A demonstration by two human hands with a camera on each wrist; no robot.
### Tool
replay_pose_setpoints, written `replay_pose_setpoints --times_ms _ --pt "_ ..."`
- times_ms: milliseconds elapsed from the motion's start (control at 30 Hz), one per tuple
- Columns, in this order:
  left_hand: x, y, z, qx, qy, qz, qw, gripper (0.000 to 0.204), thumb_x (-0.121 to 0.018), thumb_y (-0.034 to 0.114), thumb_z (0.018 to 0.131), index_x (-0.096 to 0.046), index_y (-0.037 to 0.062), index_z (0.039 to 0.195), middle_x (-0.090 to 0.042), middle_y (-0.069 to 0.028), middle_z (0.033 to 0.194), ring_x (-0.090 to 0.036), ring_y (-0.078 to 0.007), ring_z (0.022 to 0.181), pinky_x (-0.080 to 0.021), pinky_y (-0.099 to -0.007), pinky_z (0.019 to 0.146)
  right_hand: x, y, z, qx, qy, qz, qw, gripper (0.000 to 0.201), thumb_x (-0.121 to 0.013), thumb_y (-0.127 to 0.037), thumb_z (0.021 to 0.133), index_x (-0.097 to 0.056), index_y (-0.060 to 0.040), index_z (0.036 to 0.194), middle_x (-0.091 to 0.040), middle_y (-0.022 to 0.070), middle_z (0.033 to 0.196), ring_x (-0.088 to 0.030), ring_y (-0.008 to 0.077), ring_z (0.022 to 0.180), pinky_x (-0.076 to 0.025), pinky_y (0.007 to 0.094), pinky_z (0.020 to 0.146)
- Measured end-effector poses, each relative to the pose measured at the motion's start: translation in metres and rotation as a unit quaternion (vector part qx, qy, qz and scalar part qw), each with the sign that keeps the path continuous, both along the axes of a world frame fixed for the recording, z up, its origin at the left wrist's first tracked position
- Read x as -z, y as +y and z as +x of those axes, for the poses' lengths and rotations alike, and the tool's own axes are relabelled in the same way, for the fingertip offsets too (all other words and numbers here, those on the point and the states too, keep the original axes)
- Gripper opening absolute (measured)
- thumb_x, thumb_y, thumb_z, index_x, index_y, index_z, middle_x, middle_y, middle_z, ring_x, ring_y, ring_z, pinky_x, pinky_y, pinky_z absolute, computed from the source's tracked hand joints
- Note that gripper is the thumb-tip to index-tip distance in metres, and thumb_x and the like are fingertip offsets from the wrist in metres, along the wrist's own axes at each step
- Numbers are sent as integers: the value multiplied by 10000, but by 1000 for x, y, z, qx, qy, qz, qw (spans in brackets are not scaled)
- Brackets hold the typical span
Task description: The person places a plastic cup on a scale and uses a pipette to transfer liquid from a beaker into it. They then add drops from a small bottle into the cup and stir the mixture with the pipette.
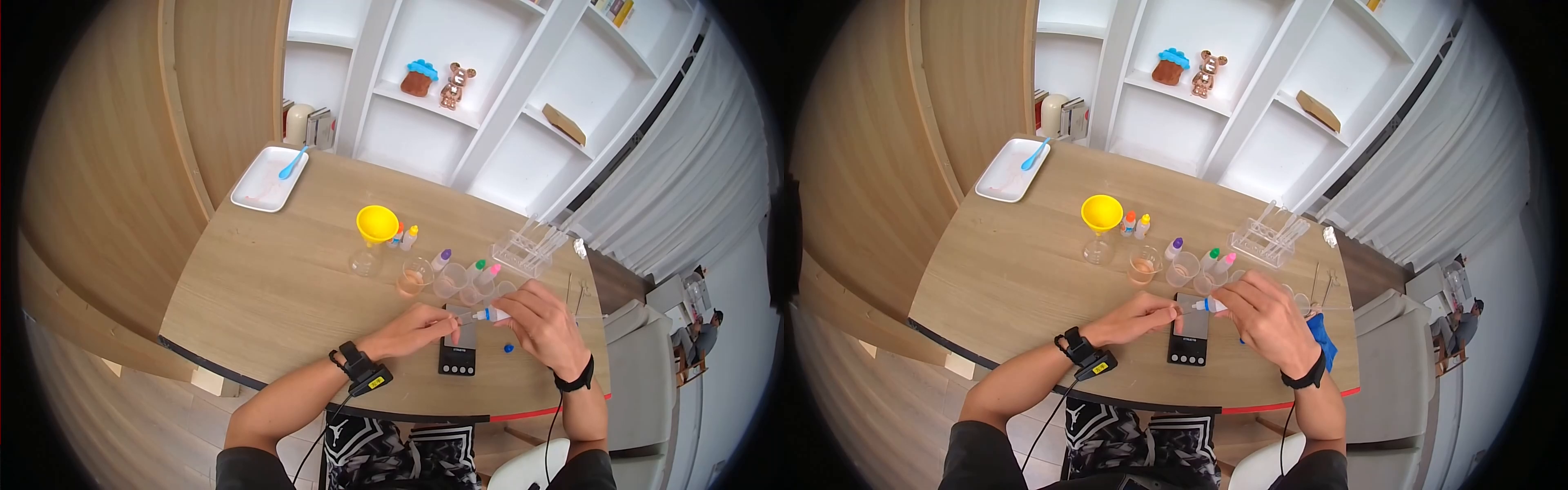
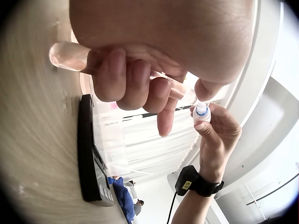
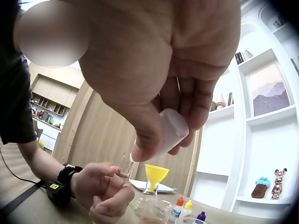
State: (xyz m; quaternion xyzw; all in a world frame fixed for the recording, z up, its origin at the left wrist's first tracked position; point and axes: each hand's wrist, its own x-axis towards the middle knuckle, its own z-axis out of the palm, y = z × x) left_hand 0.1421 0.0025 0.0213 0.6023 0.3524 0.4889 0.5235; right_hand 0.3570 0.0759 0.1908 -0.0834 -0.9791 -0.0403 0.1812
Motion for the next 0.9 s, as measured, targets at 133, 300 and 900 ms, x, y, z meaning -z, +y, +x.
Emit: replay_pose_setpoints --times_ms 133,300,900 --pt "0 0 0 0 5 -2 1000 509 -489 450 1110 -706 35 910 -480 53 765 -380 -66 673 -321 -261 608 1 1 1 3 -4 4 1000 380 -802 -19 707 -739 -16 1082 -705 71 954 -639 263 848 -547 393 690" --pt "4 1 1 -2 6 -2 1000 483 -491 430 1106 -706 40 921 -496 51 768 -393 -67 689 -330 -266 614 0 -2 1 17 -8 -5 1000 349 -811 -33 738 -737 -19 1079 -697 68 927 -639 270 841 -542 401 685" --pt "-11 -4 2 -20 -55 31 998 269 -760 207 979 -688 58 1191 -374 103 740 -350 -19 671 -297 -225 600 85 -8 24 81 177 -497 846 353 -822 20 840 -687 -1 1165 -730 50 1036 -684 130 904 -552 311 807"
